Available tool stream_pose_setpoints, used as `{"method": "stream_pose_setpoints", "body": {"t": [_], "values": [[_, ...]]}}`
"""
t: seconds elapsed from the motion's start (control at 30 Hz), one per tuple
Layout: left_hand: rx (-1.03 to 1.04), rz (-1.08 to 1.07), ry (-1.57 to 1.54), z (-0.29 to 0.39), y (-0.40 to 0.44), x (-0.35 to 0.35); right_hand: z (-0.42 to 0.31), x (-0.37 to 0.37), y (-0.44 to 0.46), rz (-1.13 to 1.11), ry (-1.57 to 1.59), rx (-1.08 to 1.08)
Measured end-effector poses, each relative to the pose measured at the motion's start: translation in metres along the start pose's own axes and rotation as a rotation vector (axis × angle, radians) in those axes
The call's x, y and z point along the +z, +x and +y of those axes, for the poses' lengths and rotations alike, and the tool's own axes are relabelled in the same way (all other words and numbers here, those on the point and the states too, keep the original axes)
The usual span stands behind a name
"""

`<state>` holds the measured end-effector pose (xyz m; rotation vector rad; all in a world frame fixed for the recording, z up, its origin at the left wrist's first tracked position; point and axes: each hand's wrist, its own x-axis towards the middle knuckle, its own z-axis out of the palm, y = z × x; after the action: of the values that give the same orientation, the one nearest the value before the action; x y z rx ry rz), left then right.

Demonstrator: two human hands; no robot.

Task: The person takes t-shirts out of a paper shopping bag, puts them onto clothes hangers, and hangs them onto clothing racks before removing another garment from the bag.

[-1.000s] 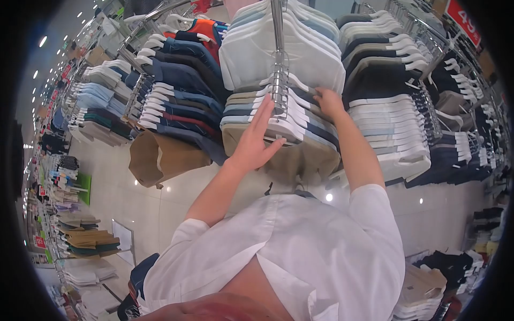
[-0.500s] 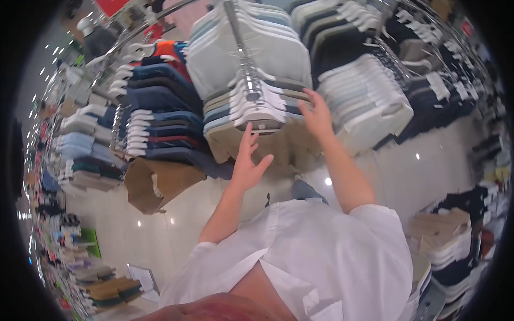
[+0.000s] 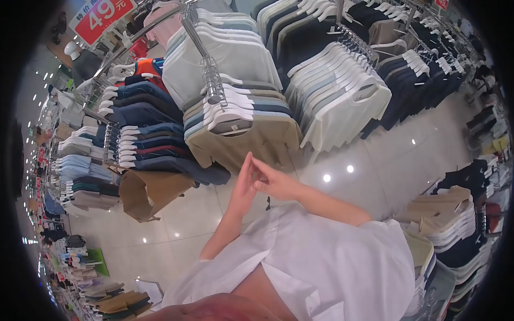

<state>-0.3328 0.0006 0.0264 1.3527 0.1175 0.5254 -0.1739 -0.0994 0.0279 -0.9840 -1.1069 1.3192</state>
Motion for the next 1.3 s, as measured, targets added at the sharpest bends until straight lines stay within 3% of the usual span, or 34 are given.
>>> {"method": "stream_pose_setpoints", "body": {"t": [0.17, 0.5, 0.8, 1.03, 1.13, 1.23, 1.3], "values": [[-0.111, 0.106, 0.134, 0.007, -0.027, 0.043, -0.027, 0.001, -0.040, -0.018, -0.140, 0.029], [-0.206, 0.313, 0.121, 0.005, -0.078, 0.081, -0.001, -0.002, -0.053, -0.260, 0.001, 0.162], [-0.003, 0.449, 0.218, 0.047, -0.107, 0.034, -0.005, 0.052, 0.024, -0.425, -0.074, -0.032], [0.268, 0.644, 0.202, 0.070, -0.165, -0.036, 0.001, 0.157, 0.092, -0.471, -0.063, -0.143], [0.233, 0.666, 0.309, 0.083, -0.201, -0.073, 0.011, 0.201, 0.120, -0.560, -0.302, -0.174], [0.260, 0.711, 0.240, 0.096, -0.232, -0.104, 0.021, 0.252, 0.139, -0.484, -0.160, -0.166], [0.252, 0.708, 0.230, 0.102, -0.249, -0.127, 0.028, 0.273, 0.159, -0.523, -0.274, -0.193]]}}
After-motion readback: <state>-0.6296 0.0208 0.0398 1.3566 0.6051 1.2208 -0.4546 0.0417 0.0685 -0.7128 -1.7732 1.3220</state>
